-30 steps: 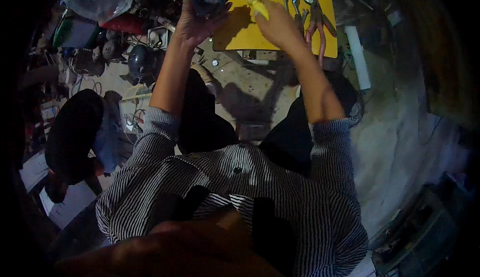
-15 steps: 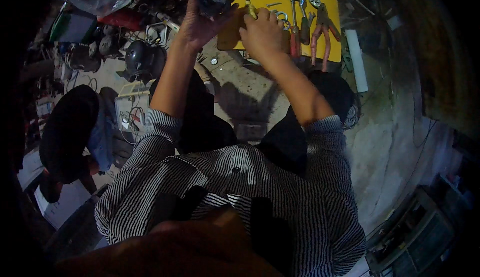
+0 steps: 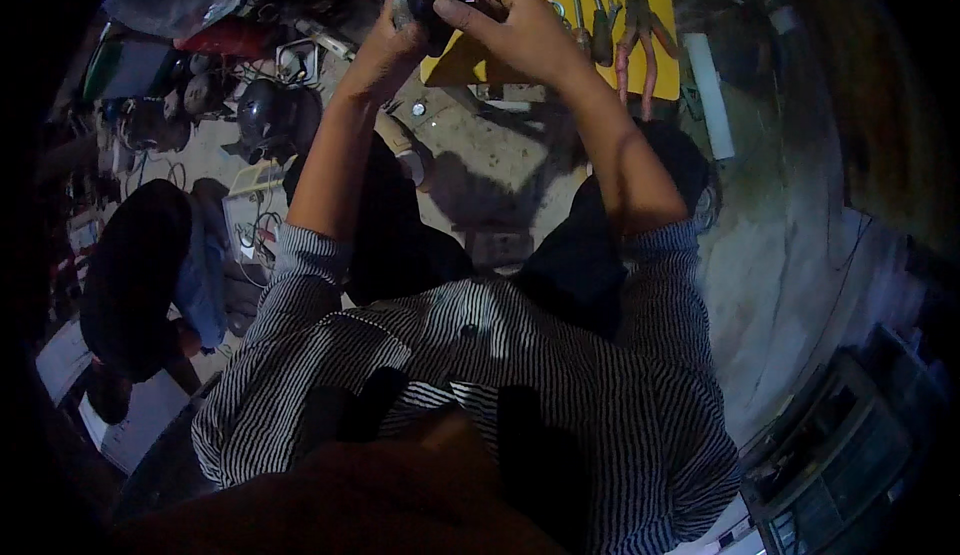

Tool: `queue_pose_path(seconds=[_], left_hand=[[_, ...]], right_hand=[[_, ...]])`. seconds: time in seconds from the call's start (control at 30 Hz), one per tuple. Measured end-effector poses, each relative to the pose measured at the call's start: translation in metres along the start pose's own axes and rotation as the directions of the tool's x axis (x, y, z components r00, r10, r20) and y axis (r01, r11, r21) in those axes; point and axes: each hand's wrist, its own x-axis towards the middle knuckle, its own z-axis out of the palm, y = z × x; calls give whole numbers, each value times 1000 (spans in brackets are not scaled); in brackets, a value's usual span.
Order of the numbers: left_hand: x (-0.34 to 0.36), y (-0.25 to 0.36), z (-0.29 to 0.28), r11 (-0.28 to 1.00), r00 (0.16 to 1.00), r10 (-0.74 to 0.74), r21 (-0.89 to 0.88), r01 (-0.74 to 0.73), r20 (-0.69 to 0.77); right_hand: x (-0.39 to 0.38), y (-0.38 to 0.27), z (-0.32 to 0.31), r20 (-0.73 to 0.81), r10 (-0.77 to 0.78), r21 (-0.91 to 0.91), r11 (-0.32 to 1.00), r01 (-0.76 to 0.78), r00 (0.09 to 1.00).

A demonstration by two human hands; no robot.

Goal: The person disassembles a small electric motor on a yellow workbench, using a screwdriver to remove screws and separate the housing. They manipulate the internal components, including the rotor and stator, and use pliers to adjust parts before reassembling the motor.

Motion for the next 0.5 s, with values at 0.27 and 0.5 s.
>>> queue_pose_path(seconds=[0.27, 0.5], left_hand=[[-20, 31, 19, 987, 997, 17, -161, -28, -71], [-14, 55, 4, 845, 913, -333, -354, 400, 237]], right_hand=[[-7, 11, -3, 92, 13, -48, 999, -9, 996], [-8, 21, 7, -13, -74, -139, 988, 72, 997]])
